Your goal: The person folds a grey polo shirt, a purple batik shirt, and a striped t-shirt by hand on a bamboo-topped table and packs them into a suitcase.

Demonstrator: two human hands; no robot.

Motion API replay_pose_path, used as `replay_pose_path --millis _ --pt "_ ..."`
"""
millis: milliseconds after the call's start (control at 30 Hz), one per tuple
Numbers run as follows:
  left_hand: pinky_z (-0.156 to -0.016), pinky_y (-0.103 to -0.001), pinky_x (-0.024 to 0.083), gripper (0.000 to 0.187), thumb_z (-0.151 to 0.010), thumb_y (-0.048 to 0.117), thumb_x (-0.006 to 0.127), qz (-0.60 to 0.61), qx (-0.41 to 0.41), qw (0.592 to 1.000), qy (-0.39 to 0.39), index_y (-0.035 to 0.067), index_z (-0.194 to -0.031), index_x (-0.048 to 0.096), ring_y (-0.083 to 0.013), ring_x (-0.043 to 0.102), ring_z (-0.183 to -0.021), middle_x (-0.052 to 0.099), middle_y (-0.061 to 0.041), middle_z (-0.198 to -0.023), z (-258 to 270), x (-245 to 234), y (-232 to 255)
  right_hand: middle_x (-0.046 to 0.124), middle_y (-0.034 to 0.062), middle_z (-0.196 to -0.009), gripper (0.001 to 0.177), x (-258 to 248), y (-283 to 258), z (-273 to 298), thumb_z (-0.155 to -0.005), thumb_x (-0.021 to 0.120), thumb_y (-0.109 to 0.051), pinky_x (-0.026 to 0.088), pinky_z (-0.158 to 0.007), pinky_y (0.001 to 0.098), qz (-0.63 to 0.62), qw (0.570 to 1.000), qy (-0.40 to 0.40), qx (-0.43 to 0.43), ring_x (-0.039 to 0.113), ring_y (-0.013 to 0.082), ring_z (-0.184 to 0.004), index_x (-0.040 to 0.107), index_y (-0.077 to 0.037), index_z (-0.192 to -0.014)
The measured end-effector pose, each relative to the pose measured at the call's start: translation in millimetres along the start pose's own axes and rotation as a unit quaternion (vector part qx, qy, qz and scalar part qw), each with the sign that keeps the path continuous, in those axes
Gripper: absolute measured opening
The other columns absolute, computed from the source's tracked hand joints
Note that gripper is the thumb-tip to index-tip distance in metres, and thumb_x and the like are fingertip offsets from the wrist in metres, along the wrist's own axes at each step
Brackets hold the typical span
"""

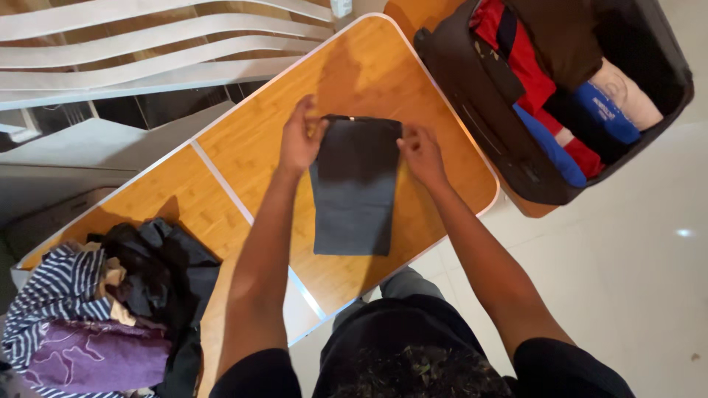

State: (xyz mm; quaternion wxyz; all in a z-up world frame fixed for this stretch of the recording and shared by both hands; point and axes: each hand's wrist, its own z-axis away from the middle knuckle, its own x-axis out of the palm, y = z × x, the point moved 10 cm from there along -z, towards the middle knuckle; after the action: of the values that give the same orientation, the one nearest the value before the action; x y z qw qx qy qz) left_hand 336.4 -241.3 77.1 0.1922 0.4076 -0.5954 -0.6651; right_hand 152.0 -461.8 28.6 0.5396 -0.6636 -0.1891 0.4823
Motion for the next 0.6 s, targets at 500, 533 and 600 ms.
replay_pose_path --millis 500,533,600 --pt "-0.123 -0.064 0.012 0.069 -0.097 0.045 0.055 -0.442 -0.033 0.895 -0.045 0.018 -0.159 0.039 -0.0412 0.017 -0.155 0.025 -0.015 -0.168 73 99 -53 0.031 0.0144 -0.166 0.055 116 -7 13 -0.104 0.050 -0.035 0.017 -0.123 0.0605 0.372 0.902 -0.108 -0.193 0.024 0.0362 -0.155 0.047 -0.014 -0.154" --pt "-0.123 -0.064 0.012 0.069 -0.097 0.045 0.055 -0.442 -0.036 0.895 -0.044 0.018 -0.159 0.039 -0.0412 0.017 -0.155 0.025 -0.015 -0.168 73 99 -54 0.030 0.0135 -0.167 0.056 115 -6 13 -0.104 0.050 -0.038 0.017 -0.124 0.0603 0.374 0.898 -0.113 -0.199 0.024 0.0349 -0.155 0.046 -0.016 -0.155" --pt "-0.122 -0.064 0.010 0.072 -0.094 0.048 0.056 -0.442 -0.063 0.894 -0.040 0.020 -0.158 0.039 -0.0399 0.016 -0.155 0.024 -0.014 -0.168 75 96 -58 0.030 0.0132 -0.167 0.057 116 -5 11 -0.102 0.051 -0.039 0.017 -0.124 0.0601 0.374 0.899 -0.114 -0.195 0.025 0.0346 -0.155 0.046 -0.018 -0.155"
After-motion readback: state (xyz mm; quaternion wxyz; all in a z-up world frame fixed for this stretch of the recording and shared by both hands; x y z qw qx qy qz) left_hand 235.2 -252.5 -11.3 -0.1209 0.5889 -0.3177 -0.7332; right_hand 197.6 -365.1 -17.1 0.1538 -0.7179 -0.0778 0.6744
